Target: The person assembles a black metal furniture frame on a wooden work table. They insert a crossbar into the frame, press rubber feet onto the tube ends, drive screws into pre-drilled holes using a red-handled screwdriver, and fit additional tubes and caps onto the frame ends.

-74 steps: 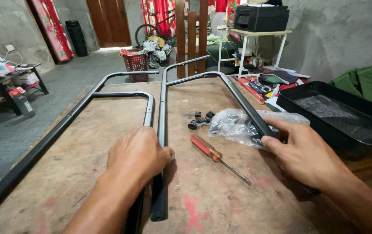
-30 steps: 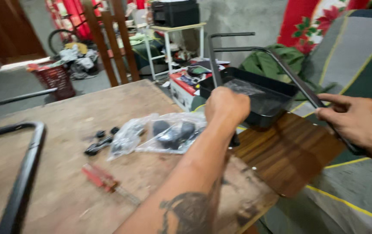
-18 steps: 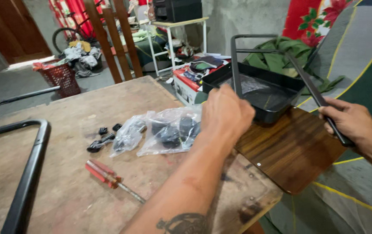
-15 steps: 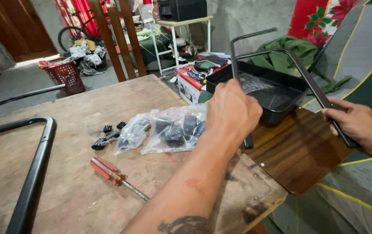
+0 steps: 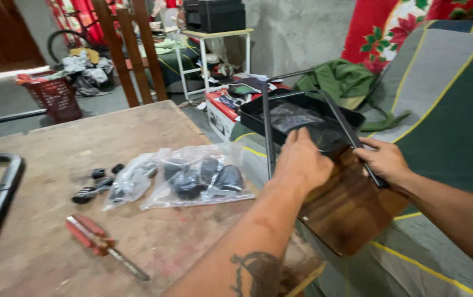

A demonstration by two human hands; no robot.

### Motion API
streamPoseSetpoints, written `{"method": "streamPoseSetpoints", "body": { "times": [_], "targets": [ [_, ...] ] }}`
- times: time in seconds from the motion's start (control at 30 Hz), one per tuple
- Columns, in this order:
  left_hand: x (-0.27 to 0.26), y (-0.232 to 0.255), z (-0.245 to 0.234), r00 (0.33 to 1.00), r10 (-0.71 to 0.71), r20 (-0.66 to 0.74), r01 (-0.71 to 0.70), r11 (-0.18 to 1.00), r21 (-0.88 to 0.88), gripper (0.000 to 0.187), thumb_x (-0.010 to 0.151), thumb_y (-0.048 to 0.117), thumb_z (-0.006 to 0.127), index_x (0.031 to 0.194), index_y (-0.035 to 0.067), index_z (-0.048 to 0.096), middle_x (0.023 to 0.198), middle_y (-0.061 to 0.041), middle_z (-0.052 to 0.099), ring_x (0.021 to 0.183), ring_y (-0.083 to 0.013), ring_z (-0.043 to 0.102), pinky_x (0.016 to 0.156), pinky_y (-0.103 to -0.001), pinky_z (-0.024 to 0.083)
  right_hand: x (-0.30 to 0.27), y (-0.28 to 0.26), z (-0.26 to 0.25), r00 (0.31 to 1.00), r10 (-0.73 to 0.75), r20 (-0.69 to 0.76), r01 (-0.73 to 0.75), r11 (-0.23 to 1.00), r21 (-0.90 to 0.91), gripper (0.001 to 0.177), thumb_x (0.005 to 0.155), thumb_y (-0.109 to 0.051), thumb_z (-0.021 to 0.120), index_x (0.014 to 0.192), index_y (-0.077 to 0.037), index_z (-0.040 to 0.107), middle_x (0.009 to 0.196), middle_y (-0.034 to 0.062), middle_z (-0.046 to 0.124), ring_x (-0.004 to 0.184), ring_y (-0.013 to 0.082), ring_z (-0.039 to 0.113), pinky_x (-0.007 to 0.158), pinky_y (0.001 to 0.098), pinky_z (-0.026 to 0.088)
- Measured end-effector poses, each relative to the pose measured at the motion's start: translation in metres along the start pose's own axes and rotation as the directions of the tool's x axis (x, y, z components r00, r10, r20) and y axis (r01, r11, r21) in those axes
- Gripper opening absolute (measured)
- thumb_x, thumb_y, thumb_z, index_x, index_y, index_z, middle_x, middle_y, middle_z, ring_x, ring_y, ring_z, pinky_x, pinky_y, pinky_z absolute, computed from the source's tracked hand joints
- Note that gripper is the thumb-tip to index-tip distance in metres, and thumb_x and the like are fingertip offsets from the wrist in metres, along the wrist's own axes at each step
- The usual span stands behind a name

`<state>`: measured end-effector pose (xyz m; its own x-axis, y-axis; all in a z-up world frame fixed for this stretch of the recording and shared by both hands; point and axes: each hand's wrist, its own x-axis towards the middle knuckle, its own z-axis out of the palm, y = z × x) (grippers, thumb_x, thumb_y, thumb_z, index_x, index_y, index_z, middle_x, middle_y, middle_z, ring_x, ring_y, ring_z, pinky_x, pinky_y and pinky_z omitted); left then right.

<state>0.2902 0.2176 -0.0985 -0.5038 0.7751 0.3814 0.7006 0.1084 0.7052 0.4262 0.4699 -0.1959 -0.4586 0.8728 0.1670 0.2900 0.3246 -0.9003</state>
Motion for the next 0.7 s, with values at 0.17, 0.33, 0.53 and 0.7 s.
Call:
{"method": "streamPoseSetpoints", "body": {
  "times": [0.17, 0.33, 0.53, 0.7],
  "targets": [
    [-0.001, -0.023, 0.01, 0.971, -0.184, 0.15, 0.152, 0.967, 0.203, 0.061, 0.082, 0.027, 0.067, 0.132, -0.007, 0.055, 0.141, -0.034, 0.05, 0.133, -0.0444, 0.051, 0.112, -0.045, 0.042, 0.013, -0.001, -0.01, 0.994, 0.106, 0.022, -0.088, 0.911, -0.404, 0.057, 0.092, -0.026, 0.068, 0.147, -0.016, 0.055, 0.084, 0.0122, 0.077, 0.056, 0.023, 0.069, 0.052, 0.0392, 0.057],
    [-0.006, -0.024, 0.001, 0.942, -0.277, 0.189, 0.238, 0.95, 0.204, 0.048, 0.081, 0.028, 0.066, 0.116, -0.004, 0.071, 0.125, -0.031, 0.065, 0.122, -0.0416, 0.063, 0.106, -0.044, 0.05, 0.01, 0.005, -0.009, 0.975, 0.221, -0.041, -0.211, 0.843, -0.495, 0.055, 0.095, -0.027, 0.068, 0.147, -0.015, 0.058, 0.087, 0.0154, 0.078, 0.066, 0.0279, 0.075, 0.058, 0.044, 0.063],
    [-0.01, -0.019, -0.004, 0.951, -0.241, 0.191, 0.193, 0.952, 0.239, 0.043, 0.082, 0.03, 0.066, 0.109, -0.003, 0.074, 0.118, -0.03, 0.07, 0.117, -0.0409, 0.066, 0.103, -0.045, 0.051, -0.001, 0.02, -0.008, 0.956, 0.276, -0.101, -0.292, 0.844, -0.451, 0.06, 0.095, -0.025, 0.07, 0.151, -0.014, 0.052, 0.088, 0.02, 0.076, 0.069, 0.031, 0.074, 0.062, 0.0435, 0.063],
    [-0.009, -0.024, -0.004, 0.962, -0.222, 0.161, 0.196, 0.967, 0.163, 0.039, 0.077, 0.03, 0.067, 0.105, 0.005, 0.077, 0.114, -0.023, 0.071, 0.113, -0.0378, 0.067, 0.1, -0.044, 0.052, 0.016, 0.046, -0.02, 0.952, 0.298, -0.071, -0.293, 0.815, -0.5, 0.06, 0.093, -0.021, 0.07, 0.15, -0.014, 0.054, 0.091, 0.0241, 0.078, 0.073, 0.0322, 0.076, 0.064, 0.0431, 0.066]
  ]
}}
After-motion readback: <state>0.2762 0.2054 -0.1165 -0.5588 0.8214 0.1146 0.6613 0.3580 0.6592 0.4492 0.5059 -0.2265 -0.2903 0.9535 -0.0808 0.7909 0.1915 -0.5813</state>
